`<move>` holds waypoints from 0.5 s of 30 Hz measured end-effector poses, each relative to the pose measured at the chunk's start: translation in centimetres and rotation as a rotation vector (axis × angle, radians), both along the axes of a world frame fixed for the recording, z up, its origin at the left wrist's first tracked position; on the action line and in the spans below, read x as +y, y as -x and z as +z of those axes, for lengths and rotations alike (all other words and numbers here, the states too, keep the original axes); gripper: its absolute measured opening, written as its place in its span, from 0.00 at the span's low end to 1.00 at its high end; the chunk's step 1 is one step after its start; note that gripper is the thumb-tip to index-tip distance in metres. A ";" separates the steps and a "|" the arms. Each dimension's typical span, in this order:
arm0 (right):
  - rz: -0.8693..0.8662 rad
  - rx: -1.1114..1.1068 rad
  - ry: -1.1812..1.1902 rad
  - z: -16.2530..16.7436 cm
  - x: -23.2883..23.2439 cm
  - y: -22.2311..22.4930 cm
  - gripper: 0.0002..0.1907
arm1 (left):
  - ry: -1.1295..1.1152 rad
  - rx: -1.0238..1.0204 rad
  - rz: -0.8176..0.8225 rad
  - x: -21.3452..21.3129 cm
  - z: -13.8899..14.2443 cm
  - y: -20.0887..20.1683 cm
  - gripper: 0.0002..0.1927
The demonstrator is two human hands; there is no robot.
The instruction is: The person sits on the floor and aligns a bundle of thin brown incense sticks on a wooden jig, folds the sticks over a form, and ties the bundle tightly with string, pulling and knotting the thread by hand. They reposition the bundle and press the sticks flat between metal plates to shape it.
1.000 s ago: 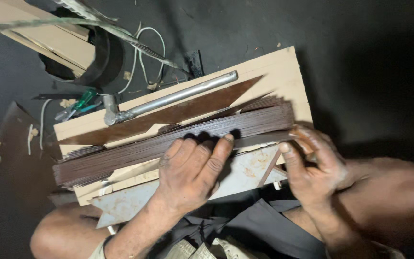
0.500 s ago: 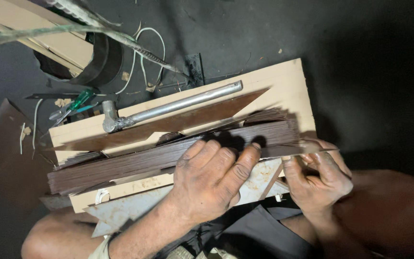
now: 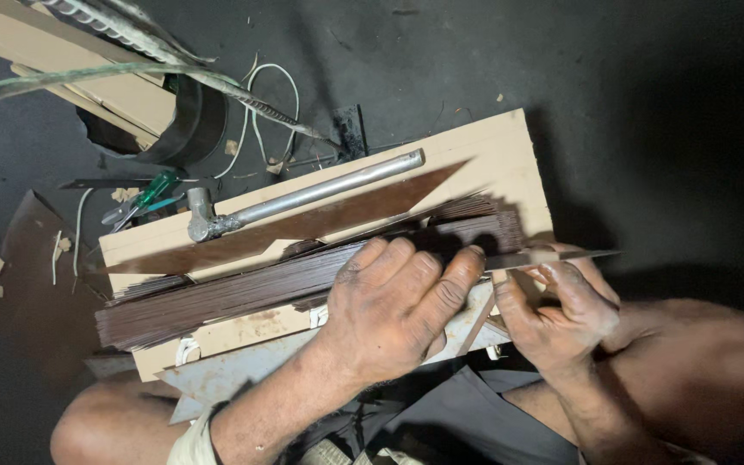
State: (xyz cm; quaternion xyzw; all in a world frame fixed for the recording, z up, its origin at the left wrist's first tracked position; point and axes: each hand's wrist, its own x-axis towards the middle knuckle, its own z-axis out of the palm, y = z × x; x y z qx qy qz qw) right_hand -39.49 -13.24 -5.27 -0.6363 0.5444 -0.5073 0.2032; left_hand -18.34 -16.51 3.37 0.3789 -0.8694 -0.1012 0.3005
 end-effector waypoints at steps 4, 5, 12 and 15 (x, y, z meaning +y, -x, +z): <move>0.025 -0.015 0.003 0.6 -0.7 0.2 0.12 | 0.047 -0.032 -0.015 0.2 0.0 0.2 0.21; 0.029 -0.037 0.001 0.6 -0.7 0.2 0.12 | 0.055 -0.042 -0.017 0.2 0.0 0.3 0.21; -0.077 0.034 -0.126 -0.5 1.0 0.8 0.10 | 0.073 -0.102 -0.027 0.3 -0.1 0.5 0.21; -0.066 0.048 -0.067 -0.3 1.4 0.8 0.12 | 0.043 -0.101 0.004 0.6 0.0 0.6 0.25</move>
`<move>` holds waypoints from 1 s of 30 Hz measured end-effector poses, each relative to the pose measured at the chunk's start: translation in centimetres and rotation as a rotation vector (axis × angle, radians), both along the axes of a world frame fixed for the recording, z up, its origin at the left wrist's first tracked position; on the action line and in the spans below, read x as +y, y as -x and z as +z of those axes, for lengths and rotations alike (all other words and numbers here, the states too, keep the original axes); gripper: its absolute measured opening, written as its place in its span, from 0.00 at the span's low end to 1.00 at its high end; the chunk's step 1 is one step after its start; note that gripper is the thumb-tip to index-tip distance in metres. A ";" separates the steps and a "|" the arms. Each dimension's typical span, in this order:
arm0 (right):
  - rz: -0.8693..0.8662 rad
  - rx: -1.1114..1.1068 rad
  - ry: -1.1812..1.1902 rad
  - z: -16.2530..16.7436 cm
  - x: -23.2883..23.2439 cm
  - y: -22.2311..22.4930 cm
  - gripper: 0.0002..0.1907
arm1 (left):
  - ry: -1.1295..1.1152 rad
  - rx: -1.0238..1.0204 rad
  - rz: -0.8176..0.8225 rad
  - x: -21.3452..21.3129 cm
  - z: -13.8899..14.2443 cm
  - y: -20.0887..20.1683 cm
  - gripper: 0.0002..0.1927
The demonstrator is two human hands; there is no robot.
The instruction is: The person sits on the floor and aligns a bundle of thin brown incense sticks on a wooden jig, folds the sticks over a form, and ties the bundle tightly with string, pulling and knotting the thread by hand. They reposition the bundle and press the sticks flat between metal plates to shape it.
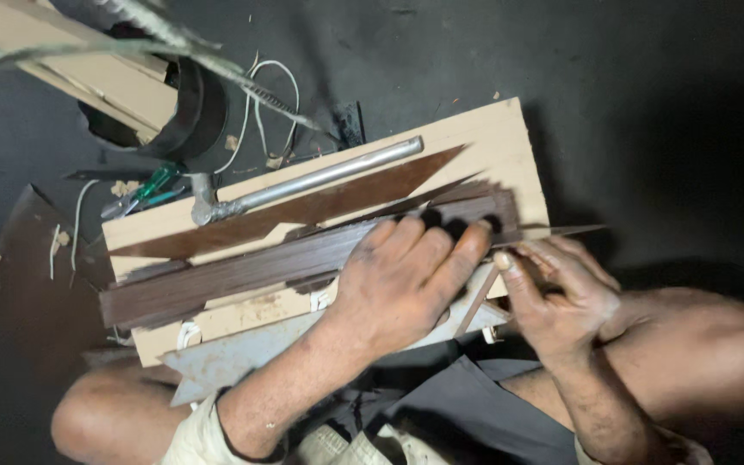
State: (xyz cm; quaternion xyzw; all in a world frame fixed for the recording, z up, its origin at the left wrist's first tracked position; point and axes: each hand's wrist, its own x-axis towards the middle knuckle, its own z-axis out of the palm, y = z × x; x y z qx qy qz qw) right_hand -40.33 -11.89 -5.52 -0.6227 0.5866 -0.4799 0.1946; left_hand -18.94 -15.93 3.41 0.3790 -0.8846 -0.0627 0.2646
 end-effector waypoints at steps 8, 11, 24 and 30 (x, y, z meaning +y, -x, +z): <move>0.238 0.681 0.389 9.1 -1.1 1.5 0.10 | -0.089 -0.091 0.246 3.5 -0.7 -7.9 0.29; 0.355 0.873 0.363 9.1 -0.5 1.3 0.10 | 0.070 -0.048 0.321 5.6 -1.7 -12.7 0.17; 0.582 0.962 0.265 0.9 -0.7 -0.6 0.11 | 0.123 -0.107 0.291 6.6 -1.4 -18.2 0.13; 0.599 0.944 0.260 -0.2 -0.8 -0.6 0.12 | 0.118 -0.124 0.315 6.1 -2.7 -17.1 0.13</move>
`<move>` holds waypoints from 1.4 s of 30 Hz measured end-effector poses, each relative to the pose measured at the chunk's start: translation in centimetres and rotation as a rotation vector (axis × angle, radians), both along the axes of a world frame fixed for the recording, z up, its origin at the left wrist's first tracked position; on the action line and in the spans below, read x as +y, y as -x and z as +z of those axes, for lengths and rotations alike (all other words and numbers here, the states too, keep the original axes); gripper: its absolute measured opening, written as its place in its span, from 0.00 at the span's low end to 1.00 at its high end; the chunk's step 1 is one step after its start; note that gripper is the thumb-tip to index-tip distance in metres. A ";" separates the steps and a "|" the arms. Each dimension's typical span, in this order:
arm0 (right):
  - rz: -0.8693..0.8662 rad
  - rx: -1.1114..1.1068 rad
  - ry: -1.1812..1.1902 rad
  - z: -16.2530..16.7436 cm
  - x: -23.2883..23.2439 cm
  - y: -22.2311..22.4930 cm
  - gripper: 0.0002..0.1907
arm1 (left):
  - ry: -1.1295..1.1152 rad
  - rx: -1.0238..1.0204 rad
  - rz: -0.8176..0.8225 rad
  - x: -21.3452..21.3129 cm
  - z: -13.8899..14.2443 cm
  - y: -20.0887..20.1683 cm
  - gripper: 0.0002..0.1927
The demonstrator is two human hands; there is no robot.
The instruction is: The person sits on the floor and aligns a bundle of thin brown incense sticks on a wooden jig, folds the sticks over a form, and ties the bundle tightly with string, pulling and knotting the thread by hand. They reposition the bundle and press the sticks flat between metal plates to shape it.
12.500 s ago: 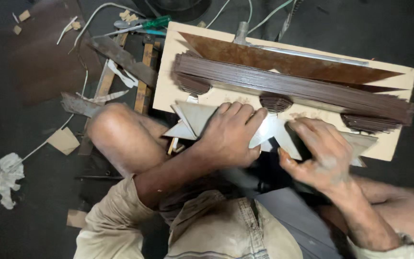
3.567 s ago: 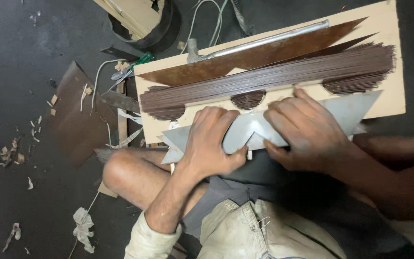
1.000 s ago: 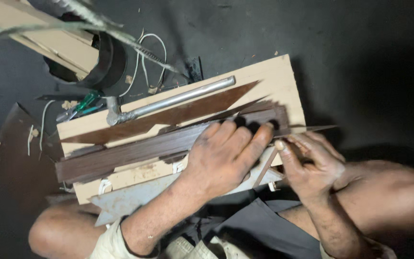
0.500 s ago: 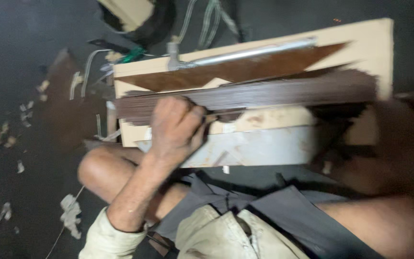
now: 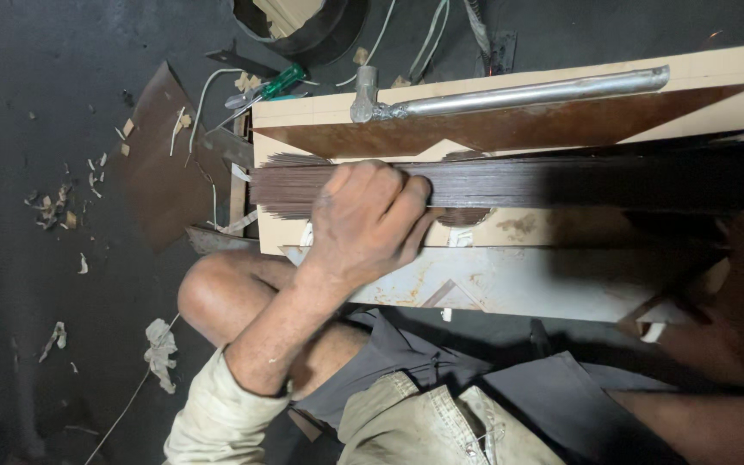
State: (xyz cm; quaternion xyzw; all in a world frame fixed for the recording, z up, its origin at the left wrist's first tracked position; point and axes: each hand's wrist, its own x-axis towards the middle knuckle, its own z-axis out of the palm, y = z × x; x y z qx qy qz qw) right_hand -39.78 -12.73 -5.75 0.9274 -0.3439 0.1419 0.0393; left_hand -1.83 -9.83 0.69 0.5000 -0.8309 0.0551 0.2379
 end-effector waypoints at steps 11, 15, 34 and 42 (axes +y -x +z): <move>0.094 -0.015 0.028 -4.3 -0.4 1.2 0.14 | 0.006 -0.065 0.043 0.1 -1.5 0.0 0.10; 0.107 -0.032 0.047 -5.1 -0.6 1.5 0.14 | 0.026 -0.067 0.031 -0.4 -1.9 -0.2 0.10; 0.094 -0.040 0.016 -4.2 -0.5 1.1 0.17 | -0.005 -0.069 0.012 -1.1 -0.7 0.4 0.13; 0.122 -0.056 0.058 -6.7 -0.4 2.5 0.18 | -0.023 -0.104 0.012 -1.5 -1.5 -0.1 0.13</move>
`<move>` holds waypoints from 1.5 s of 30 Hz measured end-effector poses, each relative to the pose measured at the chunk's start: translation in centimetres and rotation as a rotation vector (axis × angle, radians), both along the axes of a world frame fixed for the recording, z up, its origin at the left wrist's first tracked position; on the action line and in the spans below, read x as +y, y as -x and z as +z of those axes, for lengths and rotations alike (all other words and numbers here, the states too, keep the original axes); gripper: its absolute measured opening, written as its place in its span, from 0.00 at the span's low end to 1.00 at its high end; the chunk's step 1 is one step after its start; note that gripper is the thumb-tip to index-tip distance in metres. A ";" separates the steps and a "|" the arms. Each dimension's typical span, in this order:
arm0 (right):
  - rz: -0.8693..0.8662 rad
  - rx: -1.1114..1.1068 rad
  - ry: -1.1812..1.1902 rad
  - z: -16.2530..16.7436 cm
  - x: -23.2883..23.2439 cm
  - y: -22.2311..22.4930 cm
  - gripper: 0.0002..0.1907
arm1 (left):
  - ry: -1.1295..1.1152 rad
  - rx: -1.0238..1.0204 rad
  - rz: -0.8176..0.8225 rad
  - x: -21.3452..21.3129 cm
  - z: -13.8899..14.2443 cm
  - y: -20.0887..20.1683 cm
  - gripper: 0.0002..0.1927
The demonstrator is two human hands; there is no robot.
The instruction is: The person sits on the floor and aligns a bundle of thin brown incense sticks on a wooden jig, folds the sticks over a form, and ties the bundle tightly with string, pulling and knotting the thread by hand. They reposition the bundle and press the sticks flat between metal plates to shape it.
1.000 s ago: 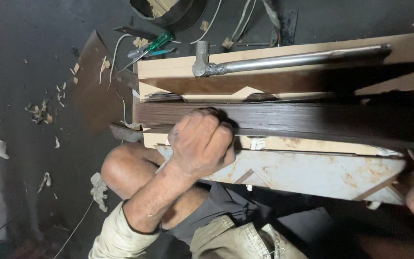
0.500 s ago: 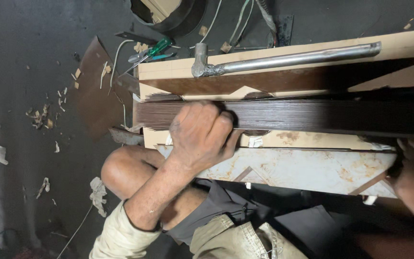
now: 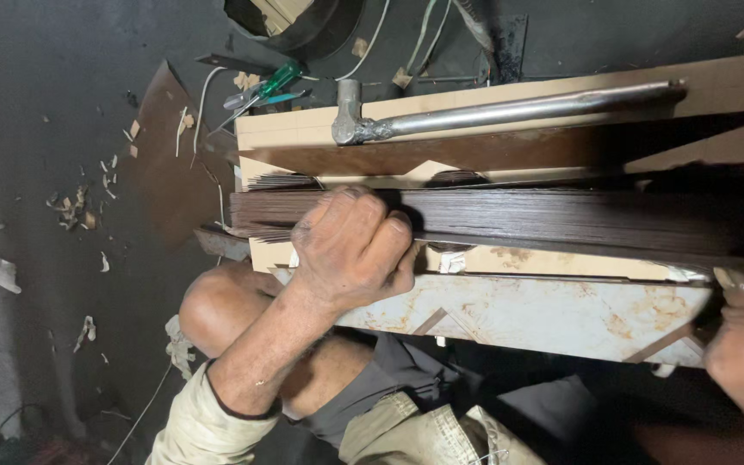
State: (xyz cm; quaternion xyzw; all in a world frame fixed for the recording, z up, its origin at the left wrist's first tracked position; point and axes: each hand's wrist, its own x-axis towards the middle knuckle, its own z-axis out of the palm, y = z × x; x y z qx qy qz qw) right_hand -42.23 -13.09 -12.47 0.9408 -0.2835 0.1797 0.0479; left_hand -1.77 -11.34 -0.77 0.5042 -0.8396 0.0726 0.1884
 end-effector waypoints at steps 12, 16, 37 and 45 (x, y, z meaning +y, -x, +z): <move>-0.099 0.008 -0.041 3.6 0.7 -1.6 0.19 | -0.018 0.089 -0.014 0.8 0.4 0.9 0.15; -0.137 0.024 -0.075 4.9 0.9 -2.4 0.20 | -0.006 0.097 -0.081 1.4 0.4 -0.2 0.16; 0.269 -0.055 0.269 -0.4 -2.2 -0.4 0.31 | 0.255 0.092 -0.039 3.4 -3.5 -4.8 0.11; -0.244 0.097 0.014 10.3 0.8 -6.2 0.12 | 0.124 0.201 0.008 4.4 -1.3 -3.9 0.14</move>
